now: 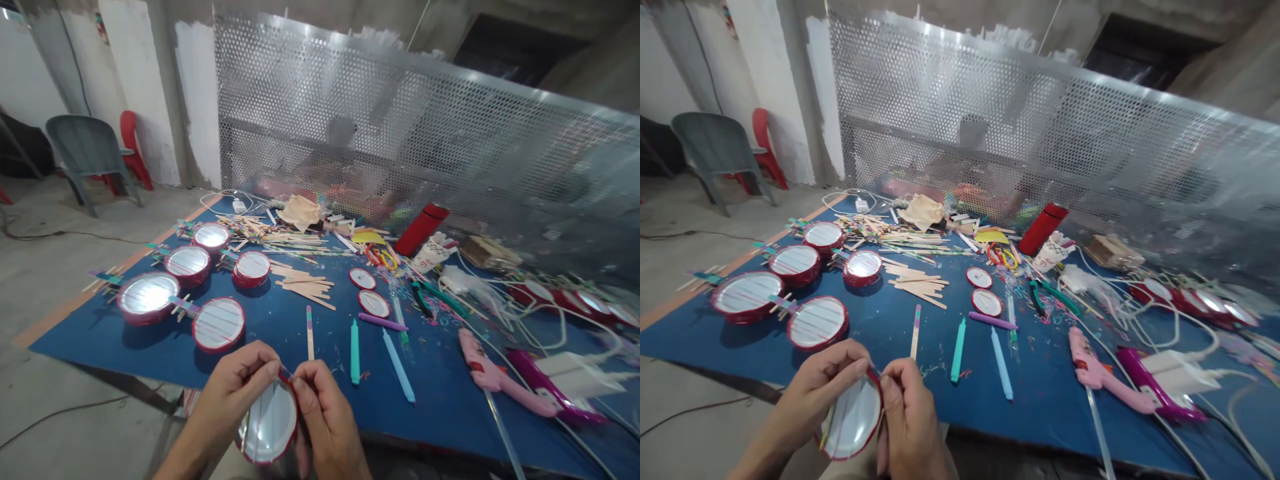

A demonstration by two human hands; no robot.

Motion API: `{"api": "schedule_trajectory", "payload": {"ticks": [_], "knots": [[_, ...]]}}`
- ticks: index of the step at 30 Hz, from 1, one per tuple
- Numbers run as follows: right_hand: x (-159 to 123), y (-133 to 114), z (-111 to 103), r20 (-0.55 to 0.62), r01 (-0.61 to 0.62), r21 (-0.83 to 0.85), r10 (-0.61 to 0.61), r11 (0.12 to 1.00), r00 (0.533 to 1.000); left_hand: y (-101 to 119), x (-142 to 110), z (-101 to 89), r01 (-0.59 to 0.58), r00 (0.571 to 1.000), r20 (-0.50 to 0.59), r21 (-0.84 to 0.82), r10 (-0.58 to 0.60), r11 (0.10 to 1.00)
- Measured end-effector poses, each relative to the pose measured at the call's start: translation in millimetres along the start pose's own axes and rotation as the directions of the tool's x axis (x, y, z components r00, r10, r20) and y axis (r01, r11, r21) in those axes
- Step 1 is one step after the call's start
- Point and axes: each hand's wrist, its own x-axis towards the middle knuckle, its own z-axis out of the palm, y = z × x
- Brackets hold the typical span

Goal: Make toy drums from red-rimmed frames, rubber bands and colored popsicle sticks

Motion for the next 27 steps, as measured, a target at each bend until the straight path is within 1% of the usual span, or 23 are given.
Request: {"api": "schedule_trajectory", "payload": {"ticks": [2, 4, 7, 9, 11, 13, 15, 17, 18, 21, 23, 24, 27], "knots": [[-0.9, 0.4, 3.9, 0.027, -0.037, 0.053, 0.036, 0.998, 0.999, -2.1, -1.3, -3.9, -0.015, 1.000, 0.015, 0.000, 0.015, 1.000], [-0.3, 1.2, 7.5, 0.014, -0.021, 0.094, 0.019, 0.995, 1.000, -5.0, -1.5, -7.7, -0.020, 0.999, 0.034, -0.003, 0.021, 1.000], [1.7, 0.5, 9.6, -0.019, 0.011, 0.116, -0.009, 0.993, 1.000, -8.5, 0.0, -10.4, 0.008, 0.999, 0.042, -0.009, -0.008, 1.000], [2.8, -1.4, 8.2, 0.018, -0.020, 0.162, 0.018, 0.987, 1.000, -8.9, 1.1, -9.1, 0.028, 0.999, 0.027, -0.008, -0.028, 1.000], [3.5, -2.7, 5.8, 0.103, -0.087, 0.246, 0.063, 0.965, 0.993, -8.1, 1.0, -5.5, 0.045, 0.999, -0.019, -0.024, -0.045, 0.999], [3.8, -1.9, 4.2, 0.177, -0.125, 0.324, 0.070, 0.938, 0.982, -7.1, -0.1, -0.6, 0.060, 0.992, -0.111, -0.060, -0.066, 0.996], [3.5, 1.2, 3.7, 0.204, -0.130, 0.369, 0.056, 0.920, 0.977, -7.0, -0.9, 4.4, 0.072, 0.976, -0.201, -0.092, -0.089, 0.993], [2.4, 5.2, 3.8, 0.184, -0.111, 0.370, 0.045, 0.922, 0.982, -7.8, -0.4, 8.0, 0.074, 0.964, -0.246, -0.100, -0.097, 0.992], [1.5, 7.1, 3.8, 0.151, -0.091, 0.349, 0.039, 0.933, 0.988, -8.4, 0.4, 9.1, 0.072, 0.962, -0.256, -0.096, -0.095, 0.993], [-3.3, 10.7, 2.8, 0.006, -0.022, 0.222, 0.021, 0.975, 1.000, -8.7, 3.3, 10.7, 0.049, 0.964, -0.259, -0.042, -0.058, 0.998], [-8.0, 12.0, 1.7, -0.061, -0.013, 0.152, 0.023, 0.988, 0.998, -7.3, 4.0, 11.7, 0.031, 0.971, -0.240, 0.017, -0.026, 0.999], [-10.5, 12.7, 1.1, -0.073, -0.020, 0.133, 0.029, 0.991, 0.997, -6.5, 3.8, 12.7, 0.029, 0.971, -0.237, 0.045, -0.018, 0.999], [-17.9, 16.3, -0.4, -0.077, -0.045, 0.094, 0.052, 0.995, 0.996, -5.7, 2.3, 17.7, 0.013, 0.962, -0.274, 0.080, 0.010, 0.997]]}}
